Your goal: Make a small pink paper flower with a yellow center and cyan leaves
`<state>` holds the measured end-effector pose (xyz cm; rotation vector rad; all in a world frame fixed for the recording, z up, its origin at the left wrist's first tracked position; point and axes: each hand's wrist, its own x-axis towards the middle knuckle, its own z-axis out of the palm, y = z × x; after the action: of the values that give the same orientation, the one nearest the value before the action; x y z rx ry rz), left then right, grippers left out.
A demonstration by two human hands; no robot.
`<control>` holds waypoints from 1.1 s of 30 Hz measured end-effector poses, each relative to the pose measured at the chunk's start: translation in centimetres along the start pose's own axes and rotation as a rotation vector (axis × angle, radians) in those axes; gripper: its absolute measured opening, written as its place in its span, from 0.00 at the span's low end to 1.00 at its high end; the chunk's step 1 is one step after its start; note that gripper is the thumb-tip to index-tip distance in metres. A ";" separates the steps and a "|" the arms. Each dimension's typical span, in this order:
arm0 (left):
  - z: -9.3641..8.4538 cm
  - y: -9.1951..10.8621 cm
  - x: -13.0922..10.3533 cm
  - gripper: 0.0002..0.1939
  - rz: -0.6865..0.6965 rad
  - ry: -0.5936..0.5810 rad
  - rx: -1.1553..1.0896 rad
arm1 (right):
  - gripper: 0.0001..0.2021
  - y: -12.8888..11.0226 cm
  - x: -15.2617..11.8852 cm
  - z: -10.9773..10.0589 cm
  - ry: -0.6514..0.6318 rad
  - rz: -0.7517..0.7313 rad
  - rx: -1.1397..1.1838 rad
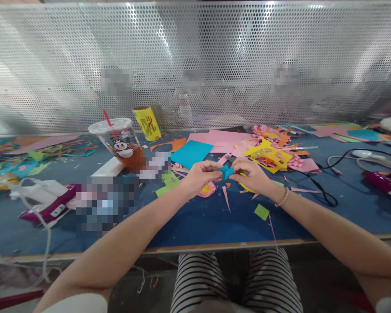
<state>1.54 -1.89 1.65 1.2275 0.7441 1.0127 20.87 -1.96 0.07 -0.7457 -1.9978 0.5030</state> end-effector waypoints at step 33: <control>0.4 -0.6 -0.3 0.09 0.169 0.027 0.083 | 0.12 -1.3 0.2 0.8 0.043 0.461 0.317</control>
<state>1.94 -2.39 1.10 1.3681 0.7182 1.1479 19.73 -2.81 0.58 -1.0047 -1.6478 1.0365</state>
